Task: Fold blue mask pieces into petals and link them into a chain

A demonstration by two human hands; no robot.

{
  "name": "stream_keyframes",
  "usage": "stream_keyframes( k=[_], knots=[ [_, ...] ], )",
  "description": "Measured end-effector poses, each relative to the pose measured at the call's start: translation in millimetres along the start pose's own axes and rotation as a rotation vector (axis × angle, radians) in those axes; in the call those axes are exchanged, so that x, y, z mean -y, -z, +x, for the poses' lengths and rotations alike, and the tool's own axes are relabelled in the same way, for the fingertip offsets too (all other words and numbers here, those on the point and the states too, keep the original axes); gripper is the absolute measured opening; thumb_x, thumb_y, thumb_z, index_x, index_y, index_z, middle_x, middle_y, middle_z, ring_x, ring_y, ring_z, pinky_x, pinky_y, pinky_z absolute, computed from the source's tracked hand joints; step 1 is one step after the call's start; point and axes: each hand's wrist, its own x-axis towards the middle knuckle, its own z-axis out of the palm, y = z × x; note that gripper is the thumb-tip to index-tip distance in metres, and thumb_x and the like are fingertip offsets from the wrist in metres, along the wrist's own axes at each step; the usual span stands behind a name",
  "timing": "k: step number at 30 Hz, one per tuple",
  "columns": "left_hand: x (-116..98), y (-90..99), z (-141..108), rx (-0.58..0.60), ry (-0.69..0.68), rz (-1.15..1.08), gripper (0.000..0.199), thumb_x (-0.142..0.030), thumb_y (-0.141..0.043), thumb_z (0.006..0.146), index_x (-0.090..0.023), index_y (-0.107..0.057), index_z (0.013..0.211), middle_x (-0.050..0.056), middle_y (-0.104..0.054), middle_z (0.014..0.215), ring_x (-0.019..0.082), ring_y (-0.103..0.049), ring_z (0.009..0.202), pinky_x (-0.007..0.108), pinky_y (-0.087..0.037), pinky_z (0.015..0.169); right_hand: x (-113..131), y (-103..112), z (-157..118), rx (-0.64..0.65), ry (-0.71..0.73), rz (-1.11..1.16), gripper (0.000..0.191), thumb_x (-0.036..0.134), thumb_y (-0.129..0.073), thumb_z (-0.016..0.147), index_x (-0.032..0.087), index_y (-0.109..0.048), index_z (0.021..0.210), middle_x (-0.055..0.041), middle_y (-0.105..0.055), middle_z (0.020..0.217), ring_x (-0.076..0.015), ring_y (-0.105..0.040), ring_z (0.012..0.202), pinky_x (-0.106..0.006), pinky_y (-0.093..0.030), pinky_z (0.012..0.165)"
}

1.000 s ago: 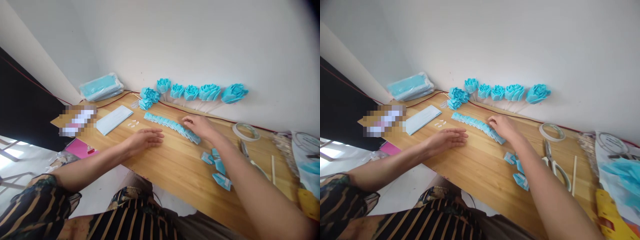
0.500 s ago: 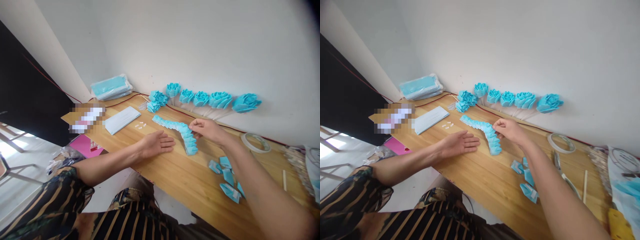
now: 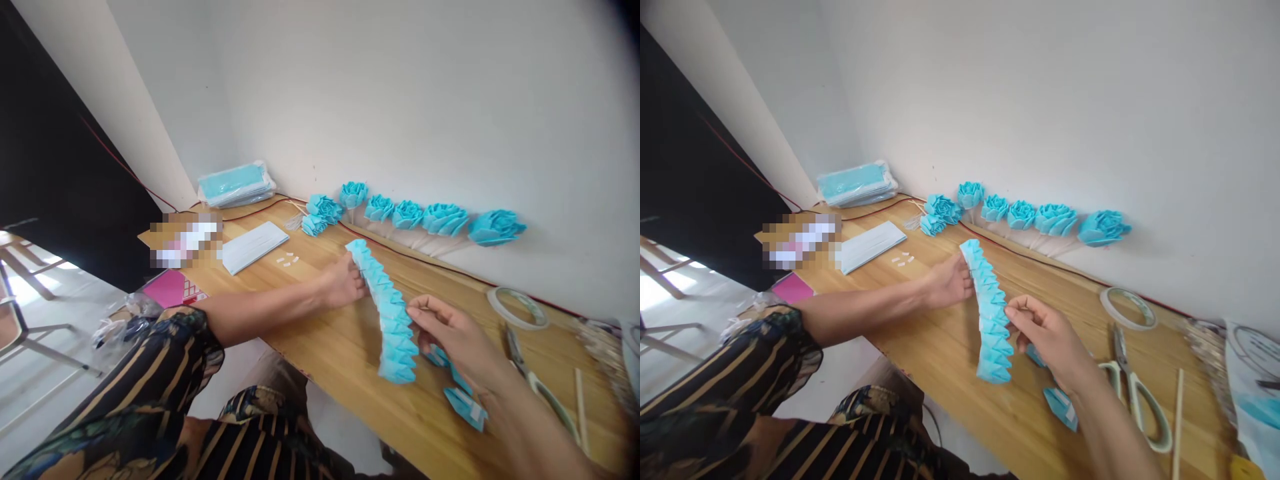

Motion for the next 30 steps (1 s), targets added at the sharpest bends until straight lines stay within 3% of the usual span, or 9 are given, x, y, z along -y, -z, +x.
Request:
stream_keyframes(
  k=[5,9,12,16,23,30],
  knots=[
    [-16,-16.8,27,0.026,-0.106,0.069,0.025,-0.029,-0.041,0.098,-0.017,-0.058,0.084,0.003,-0.064,0.076,0.013,-0.059,0.067,0.026,-0.047,0.072,-26,4,11,-0.055,0.073,-0.249,0.035,0.06,-0.06,0.081,0.026,-0.065,0.08,-0.0057,-0.071,0.072,-0.0218,-0.067,0.065,-0.033,-0.053,0.053],
    [-15,-14.7,35,0.021,-0.132,0.094,0.02,-0.028,-0.043,0.097,-0.018,-0.06,0.094,0.001,-0.064,0.076,0.013,-0.059,0.066,0.026,-0.047,0.069,-29,11,16,-0.319,0.134,-0.512,0.029,0.051,-0.054,0.086,0.031,-0.07,0.101,-0.0064,-0.076,0.089,-0.0277,-0.071,0.077,-0.045,-0.057,0.073],
    [-10,-10.8,32,0.055,-0.097,0.131,0.023,-0.031,-0.042,0.098,-0.02,-0.06,0.107,0.001,-0.065,0.077,0.014,-0.061,0.067,0.026,-0.048,0.07,-21,14,27,-0.428,0.178,-0.382,0.037,0.053,-0.052,0.088,0.03,-0.069,0.111,-0.0087,-0.076,0.103,-0.0295,-0.071,0.088,-0.048,-0.057,0.081],
    [-1,-7.9,26,0.137,-0.107,0.21,0.029,-0.034,-0.04,0.099,-0.021,-0.057,0.118,0.004,-0.069,0.089,0.015,-0.065,0.076,0.028,-0.049,0.076,-15,12,52,-0.442,0.203,-0.023,0.044,0.057,-0.052,0.089,0.024,-0.068,0.113,-0.0109,-0.071,0.119,-0.0299,-0.065,0.112,-0.042,-0.059,0.08],
    [14,-4.4,22,0.32,-0.188,0.386,0.042,-0.047,-0.049,0.095,-0.02,-0.055,0.127,0.011,-0.069,0.116,0.019,-0.068,0.096,0.036,-0.049,0.093,-32,3,61,-0.47,0.231,0.318,0.06,0.073,-0.05,0.083,0.021,-0.069,0.108,-0.0113,-0.072,0.11,-0.0269,-0.068,0.097,-0.04,-0.059,0.072],
    [21,-2.9,19,0.413,-0.213,0.539,0.064,-0.063,-0.054,0.087,-0.02,-0.051,0.134,0.014,-0.065,0.124,0.025,-0.064,0.108,0.039,-0.046,0.095,-29,5,55,-0.496,0.24,0.357,0.034,0.057,-0.076,0.069,0.024,-0.072,0.079,-0.0013,-0.069,0.076,-0.0174,-0.061,0.067,-0.032,-0.053,0.062]
  ],
)
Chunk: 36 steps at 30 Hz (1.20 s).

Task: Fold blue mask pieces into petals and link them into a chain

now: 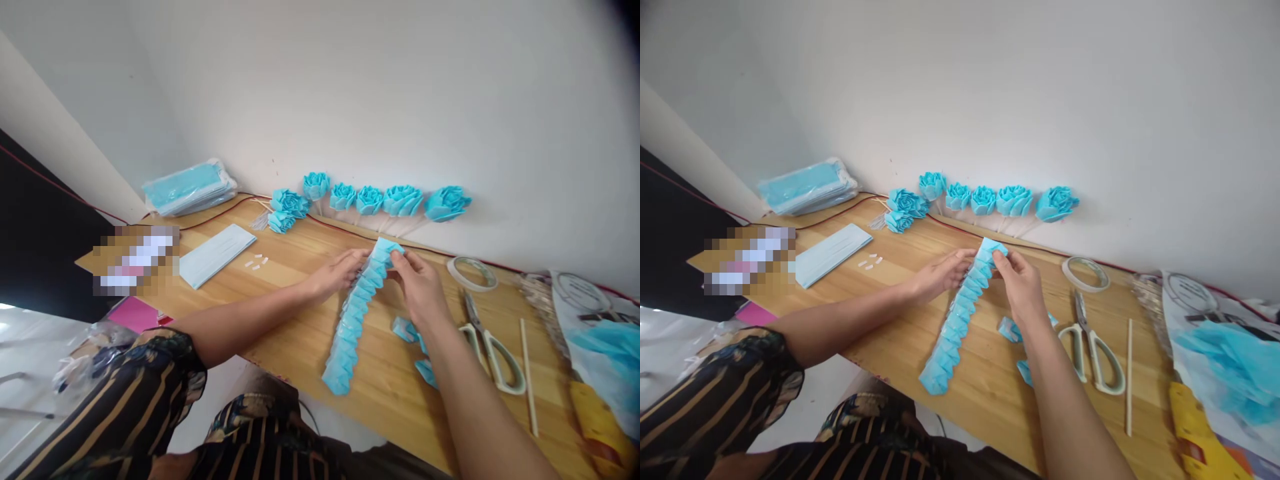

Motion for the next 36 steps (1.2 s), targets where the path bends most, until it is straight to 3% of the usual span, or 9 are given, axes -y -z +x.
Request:
stream_keyframes(
  k=[3,7,10,14,19,22,25,30,36],
  knots=[
    [-2,4.4,0,0.034,-0.024,0.116,0.069,-0.068,-0.052,0.085,-0.018,-0.054,0.132,0.015,-0.066,0.122,0.026,-0.063,0.11,0.038,-0.046,0.094,1,-2,-1,-0.012,0.021,-0.038,0.027,0.047,-0.078,0.067,0.022,-0.072,0.077,0.0009,-0.066,0.068,-0.015,-0.057,0.062,-0.03,-0.05,0.06],
    [-11,12.8,10,-0.01,-0.114,0.3,0.064,-0.067,-0.047,0.088,-0.013,-0.064,0.119,0.015,-0.066,0.118,0.022,-0.061,0.104,0.036,-0.045,0.091,-1,-1,-2,-0.008,0.1,-0.13,0.025,0.045,-0.071,0.072,0.02,-0.068,0.073,0.002,-0.063,0.063,-0.0146,-0.055,0.059,-0.029,-0.047,0.058],
    [-18,13.8,22,0.007,-0.141,0.4,0.055,-0.063,-0.054,0.085,-0.011,-0.068,0.096,0.008,-0.067,0.094,0.016,-0.059,0.085,0.031,-0.044,0.082,-5,2,0,-0.006,0.15,-0.218,0.024,0.043,-0.068,0.075,0.02,-0.063,0.068,0.004,-0.057,0.058,-0.0127,-0.05,0.055,-0.027,-0.042,0.056],
    [-20,9.0,38,0.036,-0.156,0.405,0.048,-0.058,-0.071,0.072,-0.011,-0.061,0.075,0.0,-0.058,0.068,0.01,-0.052,0.068,0.026,-0.041,0.07,-7,6,1,-0.017,0.176,-0.298,0.026,0.043,-0.067,0.078,0.02,-0.06,0.067,0.0052,-0.053,0.056,-0.0118,-0.046,0.053,-0.027,-0.039,0.055],
    [-12,10.8,45,0.008,-0.168,0.352,0.045,-0.052,-0.076,0.068,-0.011,-0.06,0.072,-0.001,-0.058,0.065,0.009,-0.053,0.064,0.026,-0.041,0.068,-6,7,0,-0.007,0.175,-0.261,0.037,0.052,-0.06,0.085,0.021,-0.06,0.067,0.0019,-0.057,0.06,-0.0144,-0.052,0.058,-0.028,-0.044,0.058],
    [-6,14.6,44,-0.021,-0.172,0.348,0.042,-0.05,-0.074,0.071,-0.011,-0.061,0.072,-0.001,-0.06,0.067,0.009,-0.053,0.065,0.025,-0.041,0.068,-5,8,-1,0.027,0.164,-0.196,0.045,0.062,-0.049,0.09,0.021,-0.066,0.08,-0.002,-0.064,0.071,-0.0173,-0.059,0.066,-0.03,-0.048,0.061],
    [-3,15.5,41,-0.04,-0.176,0.367,0.04,-0.049,-0.075,0.071,-0.011,-0.061,0.072,-0.001,-0.06,0.067,0.008,-0.051,0.064,0.024,-0.04,0.066,-5,6,-2,0.035,0.164,-0.172,0.043,0.061,-0.051,0.089,0.022,-0.068,0.09,-0.0015,-0.064,0.074,-0.0171,-0.059,0.067,-0.03,-0.049,0.062],
    [-3,13.3,37,0.003,-0.212,0.4,0.044,-0.054,-0.07,0.075,-0.011,-0.06,0.071,0.0,-0.058,0.067,0.009,-0.049,0.065,0.024,-0.038,0.065,-3,4,-4,-0.018,0.187,-0.306,0.029,0.048,-0.064,0.084,0.021,-0.064,0.074,0.0021,-0.059,0.063,-0.0138,-0.052,0.06,-0.027,-0.043,0.06],
    [-2,11.3,35,0.068,-0.187,0.371,0.047,-0.057,-0.07,0.074,-0.012,-0.059,0.072,-0.001,-0.055,0.068,0.009,-0.049,0.067,0.025,-0.038,0.068,5,1,-10,-0.082,0.3,-0.489,0.031,0.043,-0.058,0.085,0.021,-0.056,0.063,0.0042,-0.048,0.054,-0.0118,-0.042,0.054,-0.027,-0.034,0.055]
  ],
)
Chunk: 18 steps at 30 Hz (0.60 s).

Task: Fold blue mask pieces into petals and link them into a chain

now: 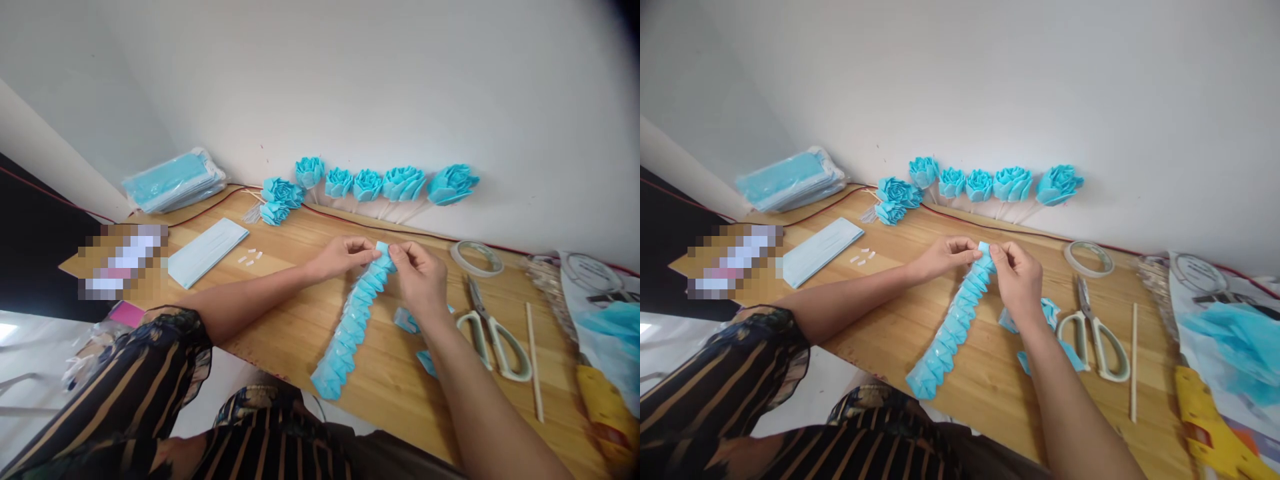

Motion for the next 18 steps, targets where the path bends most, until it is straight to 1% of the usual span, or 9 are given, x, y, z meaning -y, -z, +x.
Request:
stream_keyframes(
  k=[3,5,7,8,9,10,13,14,18],
  knots=[
    [-0.2,-1.1,-0.3,0.0,0.003,-0.035,0.046,-0.055,-0.074,0.071,-0.012,-0.059,0.073,-0.001,-0.055,0.069,0.009,-0.05,0.068,0.026,-0.038,0.069,4.1,0.0,-1.5,-0.014,0.026,-0.056,0.036,0.043,-0.055,0.087,0.022,-0.051,0.059,0.0046,-0.041,0.051,-0.0118,-0.037,0.052,-0.027,-0.031,0.053],
    [0.0,-1.0,-0.2,-0.02,-0.009,-0.033,0.045,-0.054,-0.073,0.072,-0.012,-0.059,0.073,-0.001,-0.055,0.069,0.009,-0.05,0.068,0.026,-0.039,0.069,4.3,-0.4,-2.0,-0.031,0.016,-0.049,0.036,0.046,-0.052,0.09,0.022,-0.055,0.064,0.0036,-0.043,0.054,-0.013,-0.041,0.054,-0.028,-0.034,0.054],
    [0.5,-0.1,0.2,-0.057,-0.027,-0.026,0.042,-0.052,-0.072,0.074,-0.012,-0.059,0.073,-0.001,-0.056,0.069,0.009,-0.05,0.068,0.026,-0.039,0.069,2.6,-0.9,-1.8,-0.022,-0.017,0.021,0.034,0.05,-0.047,0.094,0.023,-0.065,0.083,0.0011,-0.055,0.064,-0.0152,-0.049,0.059,-0.029,-0.041,0.058],
    [0.9,0.6,0.4,-0.077,-0.035,-0.023,0.041,-0.051,-0.072,0.074,-0.012,-0.059,0.072,-0.001,-0.056,0.07,0.009,-0.05,0.068,0.025,-0.039,0.069,1.4,-1.3,-1.6,-0.004,-0.04,0.074,0.037,0.053,-0.045,0.095,0.023,-0.067,0.095,-0.0006,-0.059,0.07,-0.0165,-0.053,0.063,-0.031,-0.044,0.061],
    [1.3,1.3,0.7,-0.094,-0.041,-0.021,0.04,-0.05,-0.071,0.075,-0.012,-0.059,0.073,-0.001,-0.057,0.07,0.009,-0.05,0.068,0.025,-0.039,0.069,0.1,-1.8,-1.4,0.016,-0.059,0.125,0.04,0.055,-0.043,0.095,0.023,-0.067,0.101,-0.0019,-0.062,0.074,-0.0175,-0.056,0.065,-0.032,-0.046,0.062],
    [1.7,2.0,1.0,-0.108,-0.044,-0.019,0.039,-0.049,-0.071,0.076,-0.012,-0.058,0.073,-0.001,-0.057,0.07,0.009,-0.05,0.068,0.025,-0.04,0.068,-1.0,-2.4,-1.3,0.033,-0.073,0.165,0.041,0.057,-0.042,0.095,0.023,-0.067,0.099,-0.0024,-0.063,0.075,-0.0178,-0.057,0.065,-0.032,-0.047,0.063],
    [3.2,3.7,1.5,-0.14,-0.057,-0.016,0.039,-0.049,-0.07,0.077,-0.012,-0.057,0.073,-0.001,-0.056,0.07,0.009,-0.051,0.068,0.025,-0.04,0.068,-2.6,-4.1,-1.6,0.066,-0.07,0.195,0.041,0.057,-0.047,0.093,0.023,-0.061,0.077,-0.0008,-0.059,0.068,-0.0167,-0.055,0.065,-0.031,-0.046,0.064],
    [3.7,4.1,1.5,-0.144,-0.065,-0.014,0.039,-0.05,-0.069,0.078,-0.012,-0.057,0.074,-0.001,-0.056,0.07,0.009,-0.051,0.068,0.024,-0.04,0.068,-2.7,-4.5,-2.0,0.072,-0.068,0.187,0.039,0.056,-0.051,0.091,0.023,-0.058,0.072,0.0003,-0.058,0.066,-0.016,-0.054,0.064,-0.03,-0.045,0.064],
    [5.2,5.2,0.6,-0.124,-0.091,0.028,0.043,-0.053,-0.061,0.084,-0.012,-0.056,0.072,-0.001,-0.055,0.069,0.009,-0.051,0.069,0.025,-0.041,0.07,-3.5,-4.9,-3.2,0.097,-0.097,0.136,0.034,0.051,-0.059,0.088,0.022,-0.055,0.071,0.0037,-0.053,0.062,-0.0133,-0.048,0.06,-0.027,-0.04,0.06]
  ],
)
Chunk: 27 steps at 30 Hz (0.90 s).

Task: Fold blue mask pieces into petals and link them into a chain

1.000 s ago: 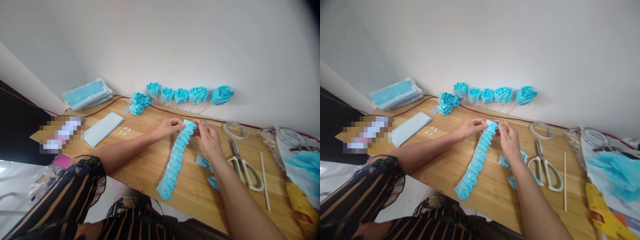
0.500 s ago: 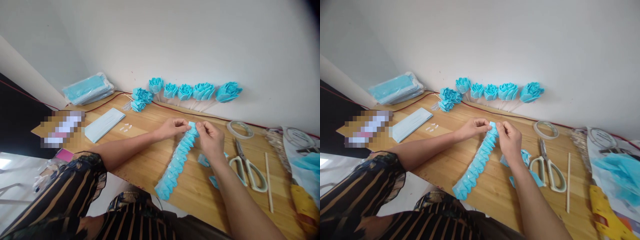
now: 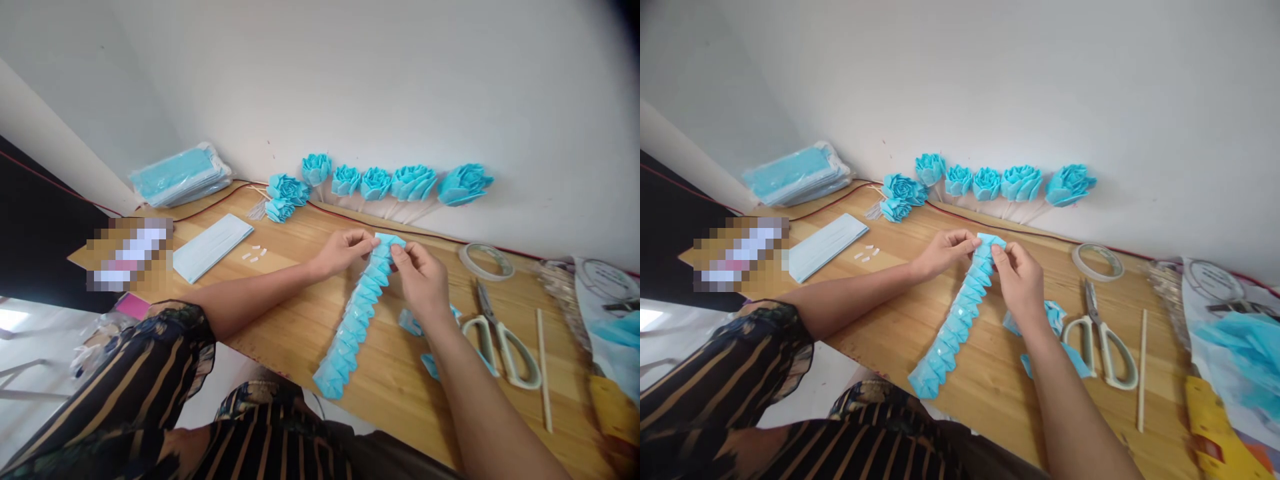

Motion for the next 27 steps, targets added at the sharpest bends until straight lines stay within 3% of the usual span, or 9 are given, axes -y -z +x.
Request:
stream_keyframes(
  k=[4,11,18,22,27],
  knots=[
    [-2.4,0.1,-1.6,0.055,0.012,0.029,0.049,-0.057,-0.05,0.09,-0.013,-0.056,0.069,0.0,-0.054,0.068,0.011,-0.052,0.07,0.027,-0.042,0.073,1.1,1.0,-0.5,-0.053,0.021,-0.128,0.034,0.048,-0.057,0.088,0.022,-0.051,0.067,0.0052,-0.047,0.055,-0.0119,-0.041,0.053,-0.027,-0.034,0.054],
    [-1.4,-3.7,-1.8,0.068,0.08,-0.056,0.048,-0.058,-0.072,0.071,-0.013,-0.055,0.071,-0.001,-0.054,0.069,0.009,-0.049,0.068,0.026,-0.039,0.07,6.1,0.6,-1.4,-0.106,0.114,-0.29,0.034,0.044,-0.053,0.088,0.024,-0.044,0.063,0.0055,-0.041,0.05,-0.0124,-0.037,0.049,-0.029,-0.03,0.053],
    [2.8,-1.8,0.4,0.018,0.048,0.036,0.041,-0.052,-0.067,0.076,-0.014,-0.051,0.069,-0.003,-0.049,0.067,0.008,-0.044,0.065,0.025,-0.034,0.065,2.4,2.5,1.0,-0.068,0.097,-0.159,0.044,0.056,-0.04,0.095,0.024,-0.051,0.068,0.0008,-0.054,0.062,-0.016,-0.049,0.06,-0.03,-0.039,0.059],
    [0.2,-3.0,-0.2,-0.003,0.04,0.047,0.042,-0.052,-0.066,0.075,-0.014,-0.051,0.069,-0.003,-0.047,0.066,0.007,-0.041,0.064,0.024,-0.032,0.062,-0.2,1.2,0.4,-0.005,0.056,-0.069,0.043,0.059,-0.05,0.091,0.024,-0.049,0.067,0.0027,-0.047,0.06,-0.0149,-0.044,0.059,-0.029,-0.037,0.057],
    [-3.8,-7.0,-2.1,0.039,0.037,0.033,0.043,-0.053,-0.069,0.072,-0.014,-0.05,0.068,-0.004,-0.045,0.066,0.007,-0.04,0.064,0.024,-0.032,0.062,1.5,0.4,-2.4,-0.063,0.042,-0.196,0.04,0.051,-0.058,0.087,0.023,-0.044,0.062,0.0054,-0.04,0.053,-0.0123,-0.036,0.053,-0.028,-0.031,0.053]
  ],
)
